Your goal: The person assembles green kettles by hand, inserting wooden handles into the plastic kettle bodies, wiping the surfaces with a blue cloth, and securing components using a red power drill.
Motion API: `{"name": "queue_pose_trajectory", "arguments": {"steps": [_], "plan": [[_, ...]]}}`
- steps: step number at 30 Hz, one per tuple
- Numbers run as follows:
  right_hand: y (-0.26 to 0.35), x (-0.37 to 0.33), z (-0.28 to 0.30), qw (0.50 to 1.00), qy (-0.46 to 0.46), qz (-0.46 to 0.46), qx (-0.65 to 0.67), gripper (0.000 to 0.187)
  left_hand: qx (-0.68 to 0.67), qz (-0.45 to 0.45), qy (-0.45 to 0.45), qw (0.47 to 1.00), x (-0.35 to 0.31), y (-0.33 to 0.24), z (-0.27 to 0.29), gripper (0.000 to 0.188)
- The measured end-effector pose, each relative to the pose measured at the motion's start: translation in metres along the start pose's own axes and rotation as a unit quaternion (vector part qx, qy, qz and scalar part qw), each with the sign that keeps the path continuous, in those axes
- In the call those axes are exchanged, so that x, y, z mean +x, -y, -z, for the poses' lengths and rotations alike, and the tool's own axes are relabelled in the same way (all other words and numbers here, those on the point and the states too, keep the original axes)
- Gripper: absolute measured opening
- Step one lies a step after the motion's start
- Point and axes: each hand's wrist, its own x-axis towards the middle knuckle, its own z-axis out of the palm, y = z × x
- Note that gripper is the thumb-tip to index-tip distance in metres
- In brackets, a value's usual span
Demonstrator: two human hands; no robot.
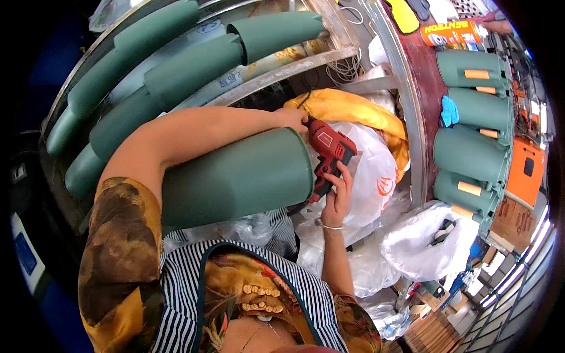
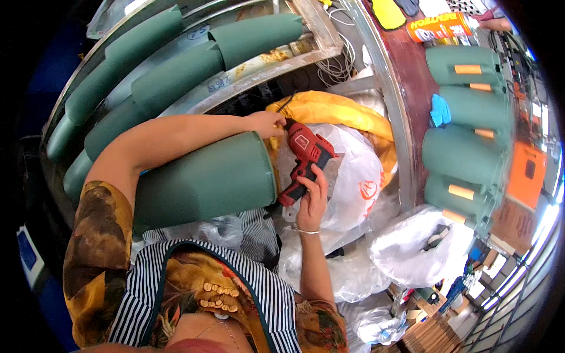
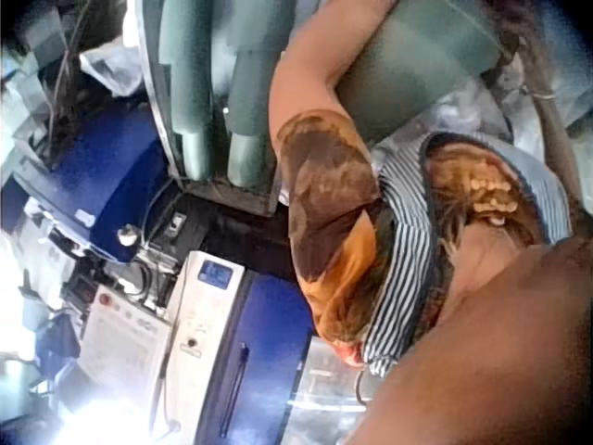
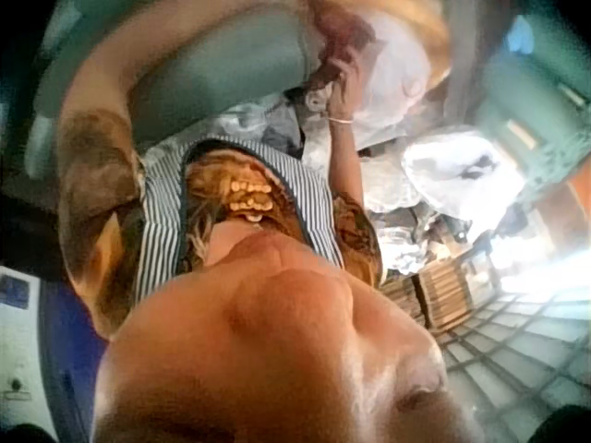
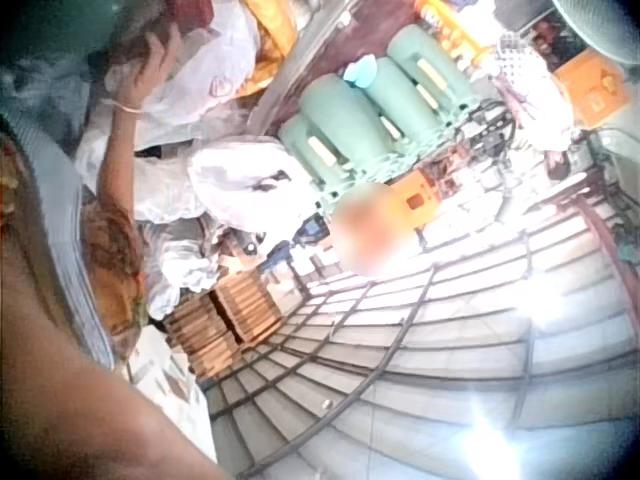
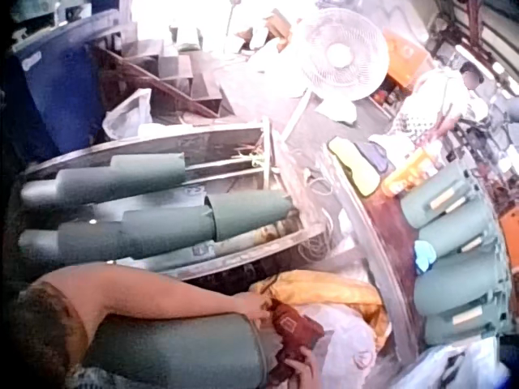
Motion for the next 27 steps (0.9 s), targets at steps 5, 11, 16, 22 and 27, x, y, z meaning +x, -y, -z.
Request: {"name": "queue_pose_trajectory", "arguments": {"steps": [5,11,16,22,27], "plan": [[0.001,-0.007,-0.016,0.990,-0.108,-0.053,0.079,0.025,-0.301,0.065,0.238,0.921,-0.035,-0.038,0.041,0.043],[0.014,0.003,-0.029,0.967,-0.171,-0.181,0.044,0.048,-0.102,0.121,0.066,0.985,-0.042,-0.040,0.031,0.046],[-0.026,0.021,-0.020,0.843,-0.048,-0.419,0.335,0.051,0.028,0.130,-0.158,0.978,-0.025,-0.004,0.006,0.048],[-0.029,0.036,0.012,0.906,-0.026,-0.381,0.182,0.032,-0.068,0.153,-0.277,0.946,0.001,0.022,-0.010,0.045],[0.006,0.051,0.054,0.983,0.039,-0.171,-0.056,0.036,-0.219,0.148,-0.238,0.935,0.021,0.055,-0.010,0.038]]}}
